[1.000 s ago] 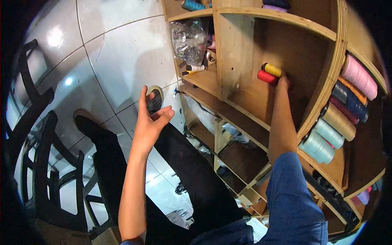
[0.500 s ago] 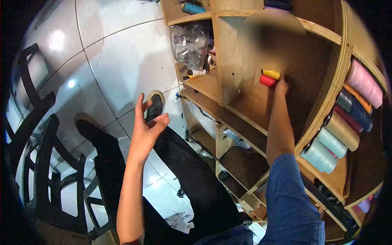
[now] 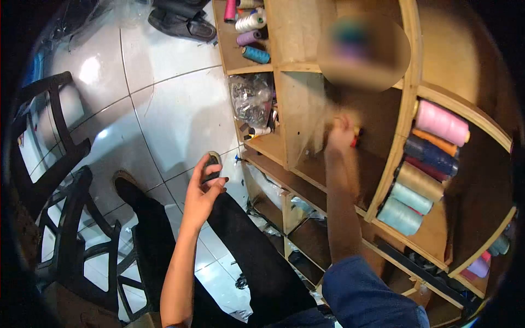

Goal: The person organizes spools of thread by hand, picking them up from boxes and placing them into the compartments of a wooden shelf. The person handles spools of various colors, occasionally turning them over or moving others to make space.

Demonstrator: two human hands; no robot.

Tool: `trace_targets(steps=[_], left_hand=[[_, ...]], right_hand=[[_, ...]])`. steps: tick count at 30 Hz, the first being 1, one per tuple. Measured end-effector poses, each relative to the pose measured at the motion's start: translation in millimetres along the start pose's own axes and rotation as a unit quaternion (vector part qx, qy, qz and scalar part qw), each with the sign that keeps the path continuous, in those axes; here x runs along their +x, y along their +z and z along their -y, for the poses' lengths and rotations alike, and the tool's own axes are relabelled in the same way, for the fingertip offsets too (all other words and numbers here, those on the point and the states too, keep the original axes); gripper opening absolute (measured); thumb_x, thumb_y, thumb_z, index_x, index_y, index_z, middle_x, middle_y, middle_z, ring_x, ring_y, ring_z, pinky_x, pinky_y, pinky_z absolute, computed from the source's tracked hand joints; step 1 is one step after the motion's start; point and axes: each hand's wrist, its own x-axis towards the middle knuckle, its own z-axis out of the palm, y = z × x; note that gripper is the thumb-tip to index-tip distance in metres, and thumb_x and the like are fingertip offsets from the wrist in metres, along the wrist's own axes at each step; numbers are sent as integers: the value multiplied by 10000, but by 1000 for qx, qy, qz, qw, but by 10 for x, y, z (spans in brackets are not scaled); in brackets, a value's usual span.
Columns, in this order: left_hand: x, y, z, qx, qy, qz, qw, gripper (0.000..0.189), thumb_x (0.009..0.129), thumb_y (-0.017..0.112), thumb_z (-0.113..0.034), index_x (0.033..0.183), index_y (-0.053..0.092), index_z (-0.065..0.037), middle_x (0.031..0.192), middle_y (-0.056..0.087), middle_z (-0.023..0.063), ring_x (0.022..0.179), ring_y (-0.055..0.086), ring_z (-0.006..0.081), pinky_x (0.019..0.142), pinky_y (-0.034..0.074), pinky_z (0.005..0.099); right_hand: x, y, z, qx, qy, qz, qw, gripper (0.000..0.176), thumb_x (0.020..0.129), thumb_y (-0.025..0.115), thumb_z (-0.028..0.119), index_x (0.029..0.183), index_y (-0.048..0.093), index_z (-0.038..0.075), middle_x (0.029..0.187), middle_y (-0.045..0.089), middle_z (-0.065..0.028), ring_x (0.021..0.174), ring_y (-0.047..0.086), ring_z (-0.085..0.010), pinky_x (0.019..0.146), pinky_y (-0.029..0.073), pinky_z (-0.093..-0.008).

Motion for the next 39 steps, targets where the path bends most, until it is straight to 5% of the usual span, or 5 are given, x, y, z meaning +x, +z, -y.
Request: trace_targets(steps=[3,7,19,28,39], left_hand=[[-55,16,-254,-9,20,-4,1000,513,887,551,-21,1366,368,-46,1114,547,76,973,610,197,792,525,319],[-76,-51,-328,-16,50,-34,998,423,865,519,36,1280,475,-33,931,524,18,842,578,128,729,520,281],[-1074,-176,-826,38,111,-147,982,485,770,485,112,1225,535,-46,1056,529,42,787,539,77,678,493,241],[-2781,116,-2071,241,307,-229,892,430,790,519,41,1194,573,-95,1101,520,14,865,518,73,735,445,213],[-5156,380,-2374,51,434,-464,771,266,857,601,-57,1123,601,-48,910,610,7,820,573,71,734,480,224]], right_hand=[[-403,258,802,-40,-122,222,966,226,860,497,-20,1053,614,-4,883,623,-44,764,556,-97,703,465,-250],[-641,391,1363,-105,-93,294,945,216,882,493,12,1054,624,15,932,660,-90,784,606,-120,698,483,-259],[-1605,-260,1630,-95,2,517,851,230,822,537,-4,1035,624,9,991,667,-165,935,662,-240,799,508,-316],[-1998,-581,2463,-33,-216,577,787,251,782,545,-2,1012,643,20,843,664,-136,786,639,-170,721,499,-287],[-2182,-465,4085,-59,-306,673,671,282,818,634,187,1055,647,34,934,689,-140,836,673,-228,754,517,-329]])
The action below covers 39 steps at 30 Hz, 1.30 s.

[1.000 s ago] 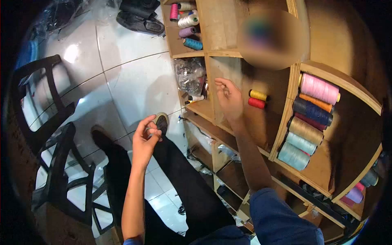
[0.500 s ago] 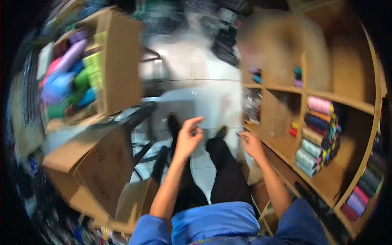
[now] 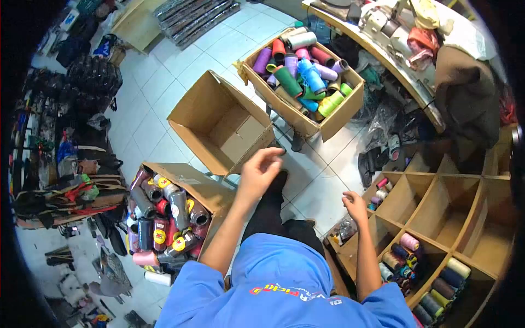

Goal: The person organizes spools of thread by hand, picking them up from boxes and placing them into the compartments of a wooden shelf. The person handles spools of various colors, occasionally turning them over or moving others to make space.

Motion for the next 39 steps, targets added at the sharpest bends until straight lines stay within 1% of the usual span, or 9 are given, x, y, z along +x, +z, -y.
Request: trace_targets(steps=[7,9,12,18,23,26,27,34,39], left_hand=[[-322,-359,108,-84,-41,-77,993,251,882,591,-67,1130,577,-26,895,597,9,763,571,69,635,467,203],[-186,-280,71,-116,-66,-52,990,246,889,586,-70,1131,576,-28,890,595,9,751,572,71,617,469,205],[139,-134,-59,-126,-46,-19,991,238,897,577,-74,1129,575,-20,896,597,16,746,579,80,619,481,215],[1233,-69,-217,-120,-32,-33,992,241,891,574,-77,1111,568,22,938,592,76,762,614,144,620,522,263],[2284,-137,-81,-104,-102,-105,984,344,847,593,-86,1157,521,43,955,580,96,755,616,160,600,539,276],[2807,-192,240,139,-98,-142,975,482,772,642,-162,1177,502,59,944,580,101,740,604,135,552,538,268],[2884,-164,311,132,-103,-164,972,507,730,654,-271,1094,551,67,780,649,138,568,621,186,519,514,291],[3180,-88,426,62,-218,-59,972,411,721,729,-447,696,624,-51,571,494,-4,427,444,116,364,381,258],[3234,-130,459,61,-221,-29,973,466,670,773,-426,849,674,-7,751,625,67,590,578,165,474,436,296]], right_hand=[[773,-58,1604,-23,-174,-82,981,363,804,676,232,1102,615,34,964,680,-140,866,660,-215,780,503,-323],[1327,-53,2304,-41,-244,-204,947,423,763,701,240,1099,598,6,1012,642,-168,932,631,-273,831,482,-351],[2015,22,2621,-58,-298,-199,932,557,693,758,266,1142,545,14,1065,587,-199,1005,564,-352,881,453,-405],[2490,288,3021,-229,-136,-198,943,651,685,772,315,1200,505,17,1142,554,-203,1069,542,-368,918,441,-448],[2671,328,2907,-234,-117,-201,944,543,694,736,282,1135,568,14,1076,604,-209,1012,577,-369,890,463,-443],[2701,214,2841,-139,-124,-152,971,510,698,734,268,1103,579,-1,1070,613,-203,1017,592,-332,878,470,-418],[2637,165,2855,-95,-122,-141,978,519,693,734,265,1107,584,-9,1056,625,-204,997,606,-323,867,478,-402],[1955,-243,2583,113,-141,-113,977,577,684,754,239,1157,577,-41,1008,669,-158,934,643,-208,827,501,-328],[1386,-523,2378,174,-139,-101,970,514,732,732,161,1172,562,-43,1052,639,-125,924,624,-175,821,506,-310]])
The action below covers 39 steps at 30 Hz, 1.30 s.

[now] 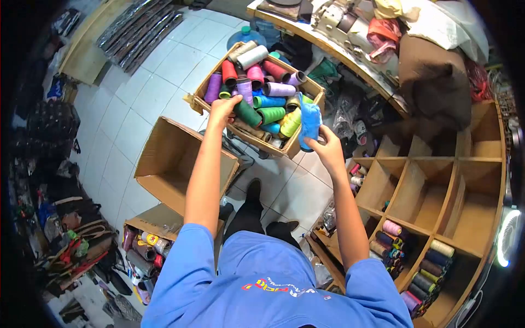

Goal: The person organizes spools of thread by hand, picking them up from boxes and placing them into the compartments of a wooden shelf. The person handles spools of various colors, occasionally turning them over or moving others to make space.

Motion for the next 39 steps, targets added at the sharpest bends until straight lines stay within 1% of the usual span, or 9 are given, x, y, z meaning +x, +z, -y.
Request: trace_targets(steps=[3,6,10,16,21,26,32,36,39], left_hand=[[-41,-86,53,15,43,-9,999,468,675,776,-413,880,681,-3,773,637,67,599,593,164,510,453,281],[-279,-247,2,61,116,-15,991,504,744,747,-413,1000,677,15,869,661,73,720,609,141,623,496,282],[-987,-351,-250,-80,115,0,990,402,789,727,-225,1069,640,50,914,666,72,757,645,125,652,534,253],[-1661,-298,-243,-269,189,179,927,483,837,629,-121,1236,481,106,1111,602,130,992,614,183,868,513,318],[-2146,158,-285,-282,227,309,879,660,735,662,-154,1301,422,86,1229,538,181,1153,522,221,1013,393,354],[-2366,659,-198,-284,244,396,838,702,709,723,-116,1318,426,64,1280,519,186,1132,545,229,997,412,368],[-2659,1192,-220,-210,331,472,789,655,696,727,-72,1281,461,51,1286,502,186,1177,512,278,1020,387,407],[-2723,1534,-128,-216,321,519,762,607,690,731,-86,1237,498,42,1263,512,185,1201,491,299,1023,382,428],[-2714,1817,135,-211,231,539,782,640,698,754,-134,1249,482,43,1271,514,188,1187,509,291,1021,385,423]], right_hand=[[-293,-202,-17,25,-6,-20,999,486,745,721,148,1166,559,-34,1075,611,-117,941,611,-179,813,512,-315],[-607,-355,-108,102,53,-31,993,376,766,700,107,1088,564,-30,1015,615,-47,932,577,-125,855,448,-273],[-1038,-480,-380,103,48,-67,991,404,761,699,114,1107,562,-43,1040,607,-90,977,573,-165,836,479,-309],[-1683,-523,-682,125,78,-127,981,400,766,714,126,1084,553,-56,1015,619,-114,969,585,-183,888,448,-315],[-2176,-687,-731,166,88,-192,963,392,751,730,110,1073,571,-45,1011,623,-100,963,588,-181,895,446,-321],[-2669,-911,-1071,179,79,-269,943,442,753,723,102,1138,544,-23,1013,619,-83,965,585,-172,888,445,-315],[-3358,-1036,-1295,150,168,-356,907,400,758,708,132,1103,567,-11,986,630,-73,890,591,-163,813,459,-301],[-3713,-1057,-1366,84,219,-377,896,394,759,717,146,1093,583,-14,973,643,-76,867,602,-162,797,466,-301],[-3908,-984,-1661,132,234,-403,875,401,770,707,125,1131,579,8,1011,640,-76,897,594,-164,811,457,-295]])
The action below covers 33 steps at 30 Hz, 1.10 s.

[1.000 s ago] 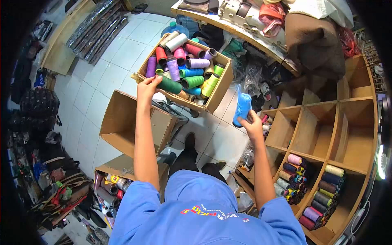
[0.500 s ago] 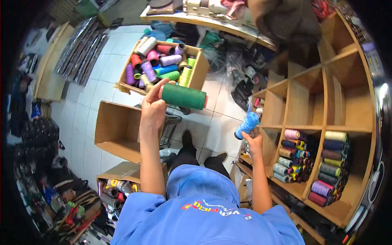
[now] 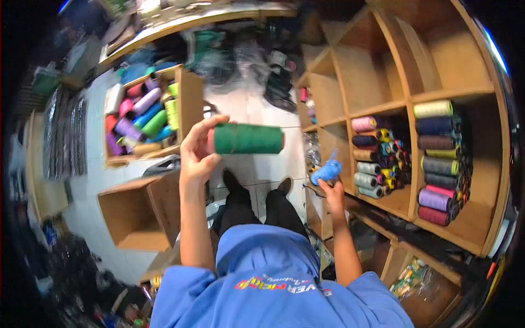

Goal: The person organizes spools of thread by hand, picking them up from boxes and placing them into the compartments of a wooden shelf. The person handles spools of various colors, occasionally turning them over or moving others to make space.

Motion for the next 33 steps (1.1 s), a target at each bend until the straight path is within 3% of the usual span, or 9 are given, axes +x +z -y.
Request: trace_targets(steps=[3,6,12,16,22,25,26,31,33], left_hand=[[-5,-39,740,-87,-108,-11,990,688,713,753,-172,1282,445,60,1264,526,202,1152,541,271,990,424,380],[-165,-142,1665,-166,-265,-53,949,705,728,745,-178,1304,422,68,1261,524,219,1126,554,243,951,459,324],[-712,-256,3437,-201,-375,-100,900,502,797,577,-93,1265,487,65,1158,579,117,1041,582,183,904,475,312],[-938,-342,3965,-135,-456,-82,876,600,750,635,-190,1272,481,64,1142,592,117,1036,582,192,897,471,324],[-1215,-651,4487,-126,-484,-106,859,578,732,635,-134,1272,504,27,1137,607,97,1016,591,174,897,459,301],[-1220,-755,4573,-117,-492,-115,855,573,719,609,-78,1271,503,34,1131,611,98,1010,595,169,895,460,285],[-1229,-819,4619,-114,-491,-108,857,576,714,606,-77,1270,505,33,1128,612,97,1009,595,168,893,460,283],[-1206,-1015,4799,-66,-485,-108,866,596,698,627,-125,1260,514,39,1115,618,89,996,595,165,882,456,284],[-1195,-1047,4830,-75,-481,-111,866,613,697,655,-163,1259,516,38,1113,620,90,988,598,168,877,453,283]], right_hand=[[87,-38,-446,27,68,-44,996,404,785,686,111,1163,565,37,1069,608,-51,990,554,-149,876,422,-295],[435,-20,-1150,142,51,-119,981,398,783,695,113,1149,548,54,1052,595,-34,947,549,-145,879,415,-301],[1325,-448,-2447,130,104,-226,960,345,824,675,81,1123,507,115,1074,544,-5,978,522,-140,831,443,-293],[2054,-611,-2756,117,85,-356,923,387,829,685,82,1158,485,131,1150,535,-17,1018,528,-166,830,469,-318],[2894,-1316,-3144,124,38,-505,854,395,796,725,74,1127,510,65,1097,578,-60,959,575,-196,756,525,-313],[3183,-1697,-3265,124,79,-582,800,370,788,736,74,1099,536,50,1030,605,-79,847,608,-226,776,534,-323],[3272,-2026,-3484,102,66,-550,826,482,769,757,73,1139,449,48,1083,570,-87,901,589,-203,639,539,-296],[3495,-2602,-3802,-124,187,-660,716,477,709,818,146,1001,464,13,828,634,-96,536,568,-196,477,498,-318],[3548,-2765,-3860,-121,220,-661,707,486,697,823,190,980,487,-20,846,642,-118,586,581,-215,531,504,-337]])
